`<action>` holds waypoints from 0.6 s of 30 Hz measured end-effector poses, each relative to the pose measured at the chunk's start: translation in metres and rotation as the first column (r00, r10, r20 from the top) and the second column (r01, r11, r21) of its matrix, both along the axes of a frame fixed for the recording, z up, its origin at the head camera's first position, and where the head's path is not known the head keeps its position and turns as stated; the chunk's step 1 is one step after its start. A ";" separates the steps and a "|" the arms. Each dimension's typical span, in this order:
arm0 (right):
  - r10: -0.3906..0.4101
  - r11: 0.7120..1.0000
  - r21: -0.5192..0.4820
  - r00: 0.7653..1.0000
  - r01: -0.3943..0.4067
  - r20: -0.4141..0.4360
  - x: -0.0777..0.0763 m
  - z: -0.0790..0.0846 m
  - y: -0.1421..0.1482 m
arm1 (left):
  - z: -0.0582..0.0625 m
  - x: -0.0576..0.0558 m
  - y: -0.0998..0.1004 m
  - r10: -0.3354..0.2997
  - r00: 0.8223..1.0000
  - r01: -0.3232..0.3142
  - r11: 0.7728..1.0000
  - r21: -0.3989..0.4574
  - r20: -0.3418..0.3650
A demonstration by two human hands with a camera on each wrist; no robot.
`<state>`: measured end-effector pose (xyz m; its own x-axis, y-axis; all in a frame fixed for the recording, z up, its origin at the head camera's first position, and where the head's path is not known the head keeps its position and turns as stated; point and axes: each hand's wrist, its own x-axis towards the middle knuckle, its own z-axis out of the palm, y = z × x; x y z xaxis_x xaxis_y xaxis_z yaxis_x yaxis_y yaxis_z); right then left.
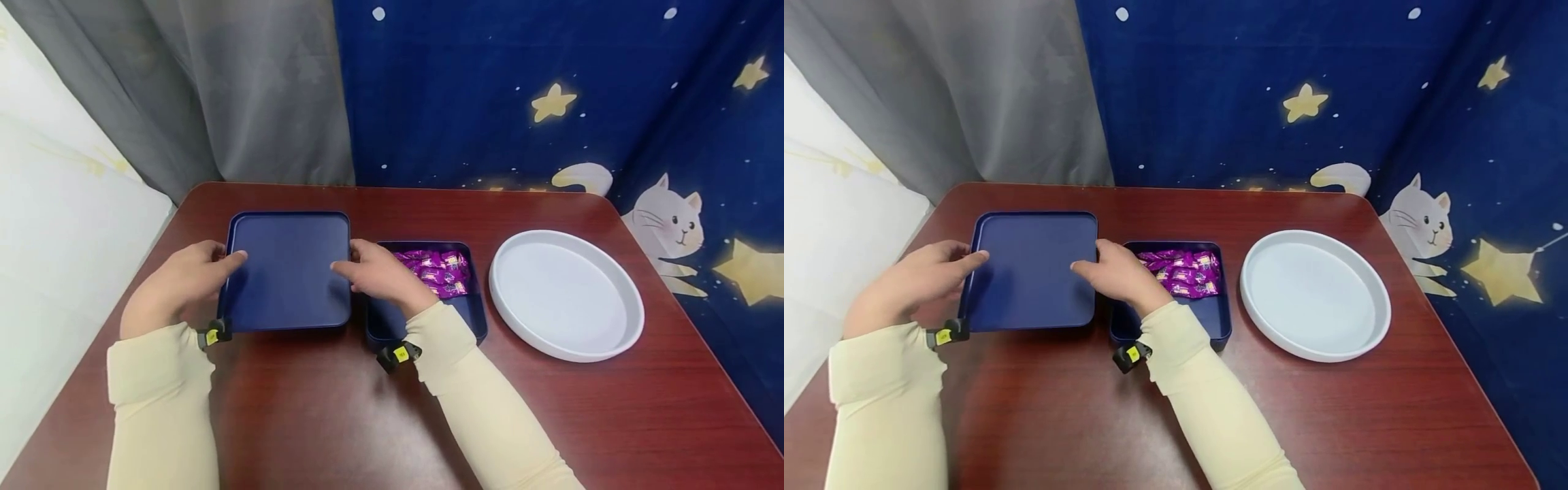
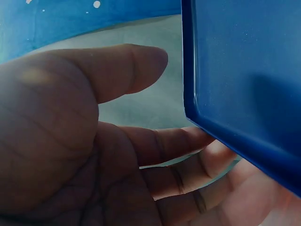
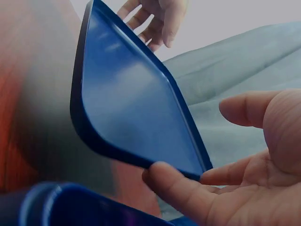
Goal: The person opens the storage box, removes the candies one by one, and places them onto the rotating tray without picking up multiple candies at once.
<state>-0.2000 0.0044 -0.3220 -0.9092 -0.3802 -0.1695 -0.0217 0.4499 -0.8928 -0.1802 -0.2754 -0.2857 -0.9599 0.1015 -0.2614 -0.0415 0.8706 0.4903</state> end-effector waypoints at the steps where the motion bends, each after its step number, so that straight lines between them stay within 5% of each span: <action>1: 0.006 1.000 0.015 1.000 -0.006 -0.005 0.001 0.000 -0.002 | -0.002 -0.001 -0.001 0.006 1.000 -0.006 1.000 0.007 0.008; 6: 0.035 0.996 0.079 0.999 -0.036 0.015 0.005 -0.004 -0.012 | -0.014 -0.006 -0.003 0.020 0.998 -0.023 0.999 0.049 0.057; 18: 0.034 0.999 0.031 0.988 -0.039 0.148 0.010 -0.020 -0.024 | -0.049 -0.019 -0.016 -0.009 0.989 -0.028 0.970 0.242 0.148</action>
<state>-0.1895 -0.0195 -0.3421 -0.8588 -0.4047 -0.3140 0.0922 0.4810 -0.8719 -0.1995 -0.2919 -0.3348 -0.9142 0.1706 -0.3677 -0.1362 0.7251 0.6750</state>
